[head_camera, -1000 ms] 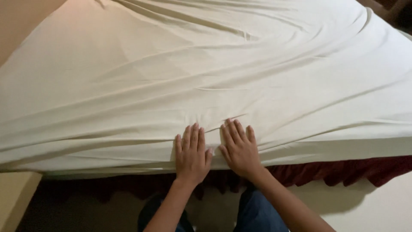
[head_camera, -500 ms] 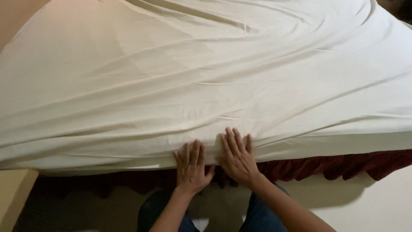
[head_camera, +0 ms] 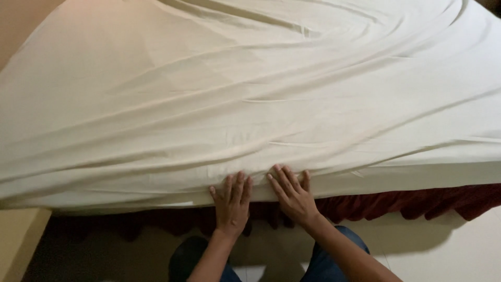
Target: The person spreads a white fitted sheet over a mattress, smoothing the fabric and tucking the elasticized edges under the corners. They move around the bed to ensure the sheet is properly fitted on all sides.
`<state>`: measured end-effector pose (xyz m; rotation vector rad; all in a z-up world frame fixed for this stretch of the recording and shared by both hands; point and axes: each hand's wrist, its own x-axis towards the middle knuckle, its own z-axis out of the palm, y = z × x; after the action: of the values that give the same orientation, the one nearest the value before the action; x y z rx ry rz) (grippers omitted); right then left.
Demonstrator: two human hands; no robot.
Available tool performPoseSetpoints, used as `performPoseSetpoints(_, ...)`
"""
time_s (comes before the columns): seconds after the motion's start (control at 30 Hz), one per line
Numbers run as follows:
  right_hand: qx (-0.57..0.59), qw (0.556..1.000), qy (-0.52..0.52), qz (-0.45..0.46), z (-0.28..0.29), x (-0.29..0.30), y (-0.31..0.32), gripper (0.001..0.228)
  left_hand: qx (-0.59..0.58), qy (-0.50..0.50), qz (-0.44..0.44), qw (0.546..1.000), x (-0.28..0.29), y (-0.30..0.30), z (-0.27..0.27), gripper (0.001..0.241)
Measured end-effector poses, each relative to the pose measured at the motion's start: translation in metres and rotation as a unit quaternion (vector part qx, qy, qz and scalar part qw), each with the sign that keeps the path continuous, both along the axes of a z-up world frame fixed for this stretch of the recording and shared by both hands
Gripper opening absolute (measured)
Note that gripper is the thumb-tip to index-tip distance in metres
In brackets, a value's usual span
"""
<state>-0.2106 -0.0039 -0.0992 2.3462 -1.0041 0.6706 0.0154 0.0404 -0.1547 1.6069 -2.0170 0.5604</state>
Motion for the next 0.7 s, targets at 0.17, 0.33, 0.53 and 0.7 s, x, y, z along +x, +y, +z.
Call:
performPoseSetpoints(0.17,-0.026,0.999,-0.036,0.009,0.025,0.007,0.000,0.053,-0.057,0.007,-0.007,0.998,0.001,-0.001,0.021,0.065)
performPoseSetpoints(0.33,0.014,0.996,-0.079,0.048,0.035,0.009,0.018,0.053,-0.088,0.022,-0.011,0.996,-0.001,0.008,0.057,0.057)
performPoseSetpoints(0.53,0.062,0.995,-0.056,0.050,0.031,0.005,0.026,0.056,-0.069,0.062,0.003,0.996,-0.005,0.011,0.074,0.058)
performPoseSetpoints(0.7,0.110,0.990,-0.041,0.076,0.027,0.002,0.035,0.062,-0.063,0.065,-0.002,0.996,-0.009,0.022,0.066,0.054)
